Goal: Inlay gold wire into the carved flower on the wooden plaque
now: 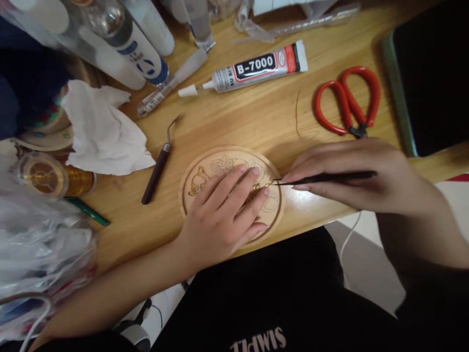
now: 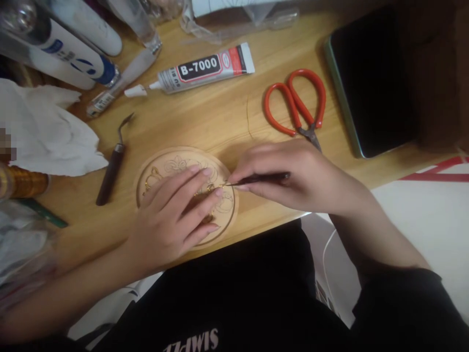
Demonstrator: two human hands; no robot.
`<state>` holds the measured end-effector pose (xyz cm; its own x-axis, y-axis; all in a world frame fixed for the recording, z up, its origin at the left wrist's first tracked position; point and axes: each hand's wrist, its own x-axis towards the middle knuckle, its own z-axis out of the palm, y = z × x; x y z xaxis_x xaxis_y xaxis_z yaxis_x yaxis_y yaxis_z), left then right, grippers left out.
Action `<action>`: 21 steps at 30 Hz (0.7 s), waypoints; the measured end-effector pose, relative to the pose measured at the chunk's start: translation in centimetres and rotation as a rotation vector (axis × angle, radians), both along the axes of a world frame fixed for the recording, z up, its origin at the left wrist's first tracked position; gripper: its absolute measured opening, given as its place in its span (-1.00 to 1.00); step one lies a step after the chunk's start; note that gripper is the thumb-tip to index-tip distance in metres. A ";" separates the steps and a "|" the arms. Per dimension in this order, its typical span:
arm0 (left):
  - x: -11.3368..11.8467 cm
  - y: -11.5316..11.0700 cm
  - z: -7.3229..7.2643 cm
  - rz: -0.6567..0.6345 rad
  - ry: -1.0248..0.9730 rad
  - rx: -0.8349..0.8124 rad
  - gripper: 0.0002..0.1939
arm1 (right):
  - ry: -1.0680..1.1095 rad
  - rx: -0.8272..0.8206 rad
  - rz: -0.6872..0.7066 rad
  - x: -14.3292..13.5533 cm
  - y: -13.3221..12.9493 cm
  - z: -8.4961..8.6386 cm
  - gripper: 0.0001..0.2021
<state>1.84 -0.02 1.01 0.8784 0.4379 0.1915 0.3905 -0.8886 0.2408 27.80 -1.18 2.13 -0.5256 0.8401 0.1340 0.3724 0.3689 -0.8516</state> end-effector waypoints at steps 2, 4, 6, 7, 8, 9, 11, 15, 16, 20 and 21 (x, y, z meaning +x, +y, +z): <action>0.0 0.0 0.0 -0.001 0.004 -0.001 -0.64 | -0.010 -0.002 0.026 0.1 0.2 0.3 -0.88; 0.1 0.0 0.0 -0.003 0.003 -0.003 -0.63 | -0.029 0.001 0.055 0.3 0.4 0.5 -0.87; 0.1 0.0 0.0 -0.003 0.002 -0.005 -0.63 | -0.046 0.030 0.090 0.3 0.8 0.5 -0.87; 0.1 0.0 0.0 -0.002 0.001 -0.004 -0.62 | -0.052 0.050 0.108 0.3 1.0 0.5 -0.87; 0.0 0.0 -0.1 -0.001 0.003 -0.005 -0.62 | -0.052 0.073 0.125 0.3 1.2 0.5 -0.87; 0.0 0.0 -0.1 -0.001 0.007 -0.006 -0.61 | -0.049 0.093 0.139 0.3 1.4 0.4 -0.87; 0.0 0.0 -0.1 -0.003 0.016 -0.007 -0.61 | -0.051 0.110 0.152 0.2 1.5 0.4 -0.87; -0.1 0.0 -0.1 0.006 0.010 -0.003 -0.61 | -0.051 0.086 0.122 0.1 1.3 0.5 -0.88; 0.0 0.0 -0.1 0.009 0.008 -0.003 -0.62 | -0.045 0.082 0.118 0.1 1.2 0.5 -0.87; 0.0 0.0 0.0 0.011 0.013 -0.005 -0.62 | -0.040 0.065 0.116 0.0 1.1 0.6 -0.86; 0.0 0.0 0.0 0.009 0.013 -0.005 -0.62 | -0.038 0.066 0.112 0.0 1.1 0.5 -0.86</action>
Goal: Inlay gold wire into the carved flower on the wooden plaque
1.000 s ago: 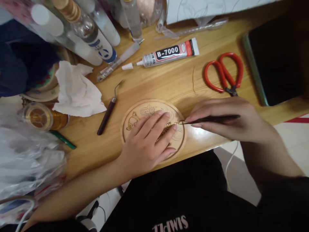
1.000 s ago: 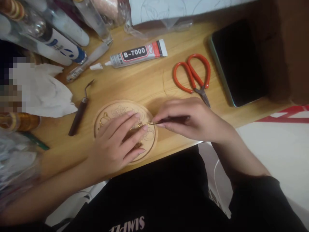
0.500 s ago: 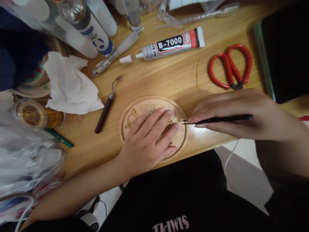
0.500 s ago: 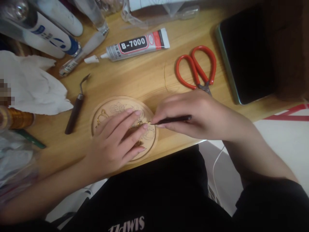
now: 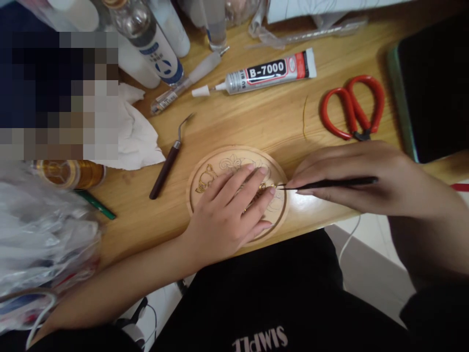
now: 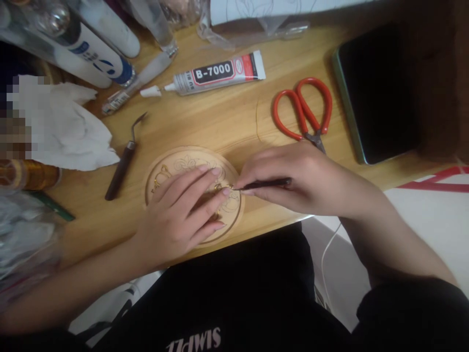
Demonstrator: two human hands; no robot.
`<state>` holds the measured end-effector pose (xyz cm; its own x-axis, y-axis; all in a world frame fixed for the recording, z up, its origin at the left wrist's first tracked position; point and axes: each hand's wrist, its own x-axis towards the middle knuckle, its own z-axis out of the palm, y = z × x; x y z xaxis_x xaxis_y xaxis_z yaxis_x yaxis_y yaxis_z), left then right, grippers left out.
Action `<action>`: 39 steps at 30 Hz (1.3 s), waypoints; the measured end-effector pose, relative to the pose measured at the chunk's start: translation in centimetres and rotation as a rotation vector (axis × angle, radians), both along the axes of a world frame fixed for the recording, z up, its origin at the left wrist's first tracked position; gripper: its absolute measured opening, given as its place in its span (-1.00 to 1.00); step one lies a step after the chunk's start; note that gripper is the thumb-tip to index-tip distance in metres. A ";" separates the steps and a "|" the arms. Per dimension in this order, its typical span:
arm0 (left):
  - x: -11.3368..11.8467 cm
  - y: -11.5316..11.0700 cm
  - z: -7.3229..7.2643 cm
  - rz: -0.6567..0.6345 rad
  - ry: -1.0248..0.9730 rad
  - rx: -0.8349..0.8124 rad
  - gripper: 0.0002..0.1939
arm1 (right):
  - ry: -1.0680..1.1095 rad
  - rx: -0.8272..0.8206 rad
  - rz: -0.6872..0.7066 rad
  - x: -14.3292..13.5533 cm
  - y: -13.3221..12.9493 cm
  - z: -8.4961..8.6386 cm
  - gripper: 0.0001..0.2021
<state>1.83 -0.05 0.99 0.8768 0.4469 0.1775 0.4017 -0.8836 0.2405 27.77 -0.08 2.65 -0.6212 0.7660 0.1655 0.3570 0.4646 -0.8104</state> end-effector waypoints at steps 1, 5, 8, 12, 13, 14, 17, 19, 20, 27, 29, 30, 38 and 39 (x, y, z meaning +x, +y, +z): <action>0.0 0.0 0.0 -0.001 -0.002 0.000 -0.62 | -0.002 0.002 -0.003 0.0 0.0 -0.1 -0.86; 0.0 -0.1 0.0 0.005 -0.017 -0.004 -0.63 | 0.001 0.024 0.004 0.0 0.0 -0.3 -0.85; 0.0 0.0 0.0 0.006 -0.016 -0.006 -0.64 | 0.005 0.006 -0.016 0.1 -0.1 -0.2 -0.84; 0.0 0.0 0.0 0.005 -0.003 -0.007 -0.64 | 0.013 0.011 -0.026 0.0 -0.1 0.0 -0.85; 0.0 0.0 0.0 0.005 -0.005 -0.007 -0.64 | 0.011 0.023 -0.016 0.0 0.0 -0.1 -0.84; 0.0 0.0 0.0 0.004 -0.010 -0.007 -0.64 | 0.008 0.032 -0.006 0.0 0.0 -0.1 -0.84; 0.0 0.0 -0.1 0.004 -0.021 -0.023 -0.63 | 0.001 0.042 0.008 -0.1 0.2 -0.1 -0.83; -0.1 -0.1 -0.2 0.002 -0.023 -0.036 -0.63 | 0.011 0.043 0.005 -0.1 0.2 -0.1 -0.85; -0.1 -0.1 -0.2 0.001 -0.023 -0.037 -0.63 | 0.014 0.040 -0.002 -0.1 0.1 -0.1 -0.86; 0.0 0.0 -0.1 0.004 -0.006 0.006 -0.65 | 0.013 0.066 -0.078 -0.3 -0.6 -0.2 -0.85; -0.1 0.0 -0.1 0.003 -0.004 0.001 -0.64 | 0.009 0.082 -0.082 -0.4 -0.8 -0.3 -0.86; -0.1 0.0 -0.1 0.002 -0.005 -0.002 -0.64 | 0.005 0.082 -0.088 -0.4 -0.8 -0.4 -0.87; 0.0 0.1 0.0 0.007 -0.015 -0.015 -0.66 | 0.029 0.056 -0.124 -0.5 -1.0 -0.6 -0.88; 0.0 0.1 0.0 0.006 -0.013 -0.013 -0.67 | 0.028 0.056 -0.116 -0.5 -0.9 -0.6 -0.88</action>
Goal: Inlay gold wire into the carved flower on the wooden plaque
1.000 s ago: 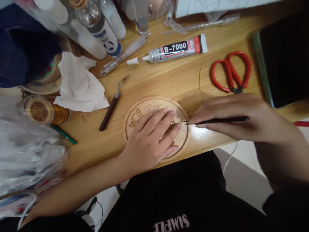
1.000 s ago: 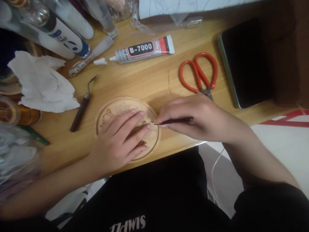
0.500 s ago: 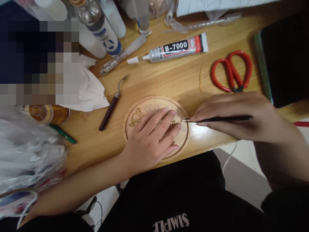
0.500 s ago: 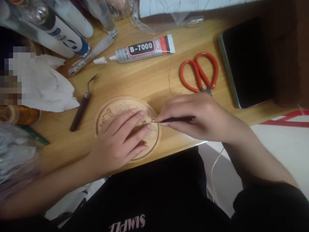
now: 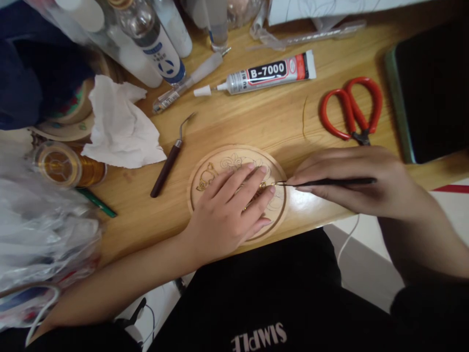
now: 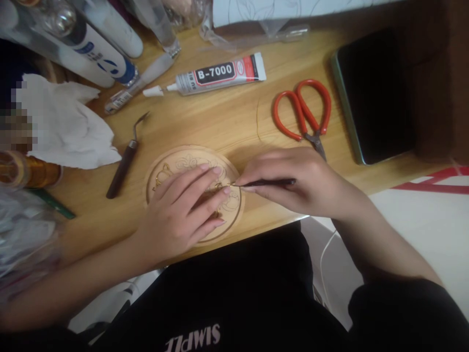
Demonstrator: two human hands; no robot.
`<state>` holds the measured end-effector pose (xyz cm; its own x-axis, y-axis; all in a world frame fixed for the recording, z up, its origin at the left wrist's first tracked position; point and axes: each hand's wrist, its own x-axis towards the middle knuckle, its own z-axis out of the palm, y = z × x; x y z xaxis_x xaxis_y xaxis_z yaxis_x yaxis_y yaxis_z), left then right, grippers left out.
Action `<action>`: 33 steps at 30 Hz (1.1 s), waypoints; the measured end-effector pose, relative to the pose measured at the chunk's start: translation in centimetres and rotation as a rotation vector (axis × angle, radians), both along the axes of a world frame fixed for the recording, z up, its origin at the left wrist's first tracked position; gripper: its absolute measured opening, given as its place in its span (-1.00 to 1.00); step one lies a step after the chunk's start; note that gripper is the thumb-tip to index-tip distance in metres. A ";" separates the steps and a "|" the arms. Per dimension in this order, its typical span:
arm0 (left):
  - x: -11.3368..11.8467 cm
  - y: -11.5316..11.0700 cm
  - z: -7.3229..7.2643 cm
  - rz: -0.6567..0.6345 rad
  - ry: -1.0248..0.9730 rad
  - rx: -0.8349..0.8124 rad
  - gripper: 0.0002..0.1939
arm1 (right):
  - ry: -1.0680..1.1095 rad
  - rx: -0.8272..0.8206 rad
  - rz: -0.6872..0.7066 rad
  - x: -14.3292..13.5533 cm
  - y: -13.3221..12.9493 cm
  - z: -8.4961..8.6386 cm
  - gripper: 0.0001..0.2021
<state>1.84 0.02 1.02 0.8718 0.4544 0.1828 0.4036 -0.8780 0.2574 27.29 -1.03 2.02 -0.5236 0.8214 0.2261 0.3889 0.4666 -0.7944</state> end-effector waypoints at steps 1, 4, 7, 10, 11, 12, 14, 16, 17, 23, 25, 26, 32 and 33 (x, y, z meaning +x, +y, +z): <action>0.0 0.0 0.0 0.000 0.004 0.002 -0.67 | -0.003 0.001 0.010 0.0 0.0 -0.1 -0.88; 0.1 0.1 0.1 -0.007 0.008 0.018 -0.65 | -0.008 -0.006 0.031 0.2 0.1 -0.1 -0.87; 0.1 0.1 0.1 -0.005 0.015 0.036 -0.65 | 0.001 -0.020 0.023 0.2 0.2 -0.1 -0.87; 0.0 0.1 0.1 -0.001 0.025 0.044 -0.66 | -0.011 -0.016 0.003 0.1 0.2 0.1 -0.87; 0.0 0.1 0.1 -0.001 0.025 0.045 -0.66 | -0.014 -0.014 -0.004 0.0 0.1 0.1 -0.87; 0.0 0.0 0.0 -0.002 0.022 0.045 -0.66 | -0.014 -0.011 -0.010 0.0 0.1 0.1 -0.88; 0.0 0.0 0.0 -0.003 0.015 0.038 -0.66 | -0.013 -0.005 -0.018 -0.1 -0.1 0.0 -0.90; 0.0 0.0 -0.1 -0.001 0.009 0.031 -0.66 | -0.008 0.008 -0.028 -0.2 -0.3 0.0 -0.90; 0.0 0.0 -0.1 0.000 0.007 0.031 -0.66 | -0.010 0.006 -0.041 -0.3 -0.5 -0.1 -0.90; 0.1 0.1 0.0 -0.002 -0.007 0.036 -0.67 | -0.007 -0.037 -0.106 -0.6 -1.2 0.0 -0.94; 0.2 0.1 0.0 0.001 -0.009 0.040 -0.68 | 0.008 -0.026 -0.103 -0.6 -1.2 -0.1 -0.94; 0.2 0.1 0.0 0.003 -0.010 0.043 -0.68 | 0.011 -0.026 -0.108 -0.7 -1.3 -0.1 -0.93; 0.2 0.0 -0.1 0.005 -0.010 0.051 -0.67 | 0.025 -0.003 -0.145 -1.1 -1.6 -0.3 -0.88; 0.2 0.0 -0.2 0.004 -0.010 0.051 -0.67 | 0.026 0.005 -0.158 -1.2 -1.7 -0.3 -0.87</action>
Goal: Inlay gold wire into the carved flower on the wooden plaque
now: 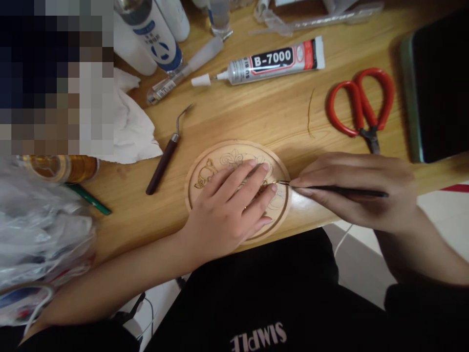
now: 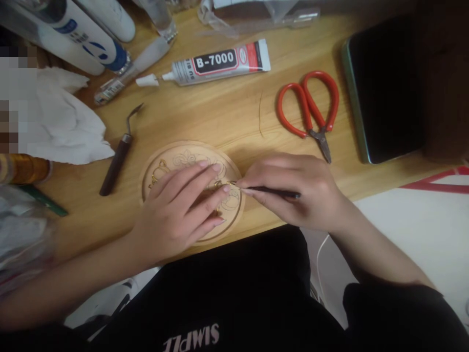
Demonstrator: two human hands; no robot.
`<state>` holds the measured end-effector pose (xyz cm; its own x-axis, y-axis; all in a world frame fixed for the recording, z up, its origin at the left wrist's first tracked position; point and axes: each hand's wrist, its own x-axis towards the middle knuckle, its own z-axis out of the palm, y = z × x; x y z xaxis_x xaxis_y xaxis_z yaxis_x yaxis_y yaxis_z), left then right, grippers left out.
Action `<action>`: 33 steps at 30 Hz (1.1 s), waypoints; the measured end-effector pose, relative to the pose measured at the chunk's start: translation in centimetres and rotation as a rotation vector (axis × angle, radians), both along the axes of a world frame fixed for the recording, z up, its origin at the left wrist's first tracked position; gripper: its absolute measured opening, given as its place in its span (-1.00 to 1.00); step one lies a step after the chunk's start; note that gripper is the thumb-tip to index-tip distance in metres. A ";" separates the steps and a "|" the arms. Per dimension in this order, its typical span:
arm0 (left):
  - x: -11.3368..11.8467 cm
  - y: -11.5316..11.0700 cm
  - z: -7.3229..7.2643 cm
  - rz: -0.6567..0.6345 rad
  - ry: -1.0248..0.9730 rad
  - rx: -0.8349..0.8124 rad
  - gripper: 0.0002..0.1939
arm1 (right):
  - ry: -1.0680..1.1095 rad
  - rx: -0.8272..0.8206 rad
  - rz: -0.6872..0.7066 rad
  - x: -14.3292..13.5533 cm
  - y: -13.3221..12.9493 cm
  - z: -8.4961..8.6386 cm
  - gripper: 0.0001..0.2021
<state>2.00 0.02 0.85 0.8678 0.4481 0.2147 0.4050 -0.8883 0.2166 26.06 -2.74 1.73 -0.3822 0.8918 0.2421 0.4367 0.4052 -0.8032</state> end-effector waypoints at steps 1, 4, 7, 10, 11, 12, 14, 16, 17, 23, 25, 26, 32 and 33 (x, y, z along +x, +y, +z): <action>0.0 0.0 0.0 0.000 0.002 0.000 -0.67 | -0.003 0.007 -0.016 -0.2 -0.1 0.0 -0.86; -0.1 0.0 0.0 0.000 0.011 -0.003 -0.66 | -0.019 0.021 -0.070 -0.6 -0.7 -0.2 -0.82; -0.1 0.0 0.0 -0.005 0.016 -0.014 -0.66 | -0.022 0.028 -0.106 -1.0 -1.2 -0.3 -0.81; -0.1 0.0 0.0 -0.006 0.009 -0.024 -0.65 | -0.039 0.053 -0.155 -1.4 -1.6 -0.4 -0.81; -0.1 0.0 0.0 -0.004 0.006 -0.025 -0.65 | -0.044 0.066 -0.175 -1.6 -1.7 -0.4 -0.81; -0.1 0.0 0.1 -0.002 0.004 -0.025 -0.65 | -0.049 0.077 -0.195 -1.7 -1.9 -0.4 -0.81; -0.1 0.0 0.1 0.000 0.004 -0.022 -0.66 | -0.056 0.090 -0.232 -2.0 -2.1 -0.4 -0.80; -0.1 0.0 0.1 0.000 0.012 -0.021 -0.65 | -0.053 0.090 -0.263 -2.2 -2.4 -0.4 -0.80; -0.1 0.0 0.1 0.000 0.017 -0.021 -0.65 | -0.047 0.087 -0.273 -2.3 -2.4 -0.5 -0.80; 0.0 0.0 0.1 -0.002 0.010 -0.013 -0.66 | -0.026 0.119 -0.279 -2.5 -2.7 -0.8 -0.82; -0.1 0.0 0.1 -0.003 0.002 -0.009 -0.66 | -0.032 0.131 -0.268 -2.4 -2.7 -0.8 -0.84; -0.1 0.0 0.0 -0.004 -0.002 -0.005 -0.65 | -0.034 0.136 -0.263 -2.4 -2.7 -0.9 -0.84; -0.2 -0.1 -0.2 -0.013 -0.038 -0.008 -0.64 | -0.015 0.122 -0.224 -2.0 -2.6 -0.8 -0.83; -0.3 -0.1 -0.2 -0.015 -0.052 -0.011 -0.64 | -0.009 0.117 -0.221 -1.9 -2.6 -0.9 -0.83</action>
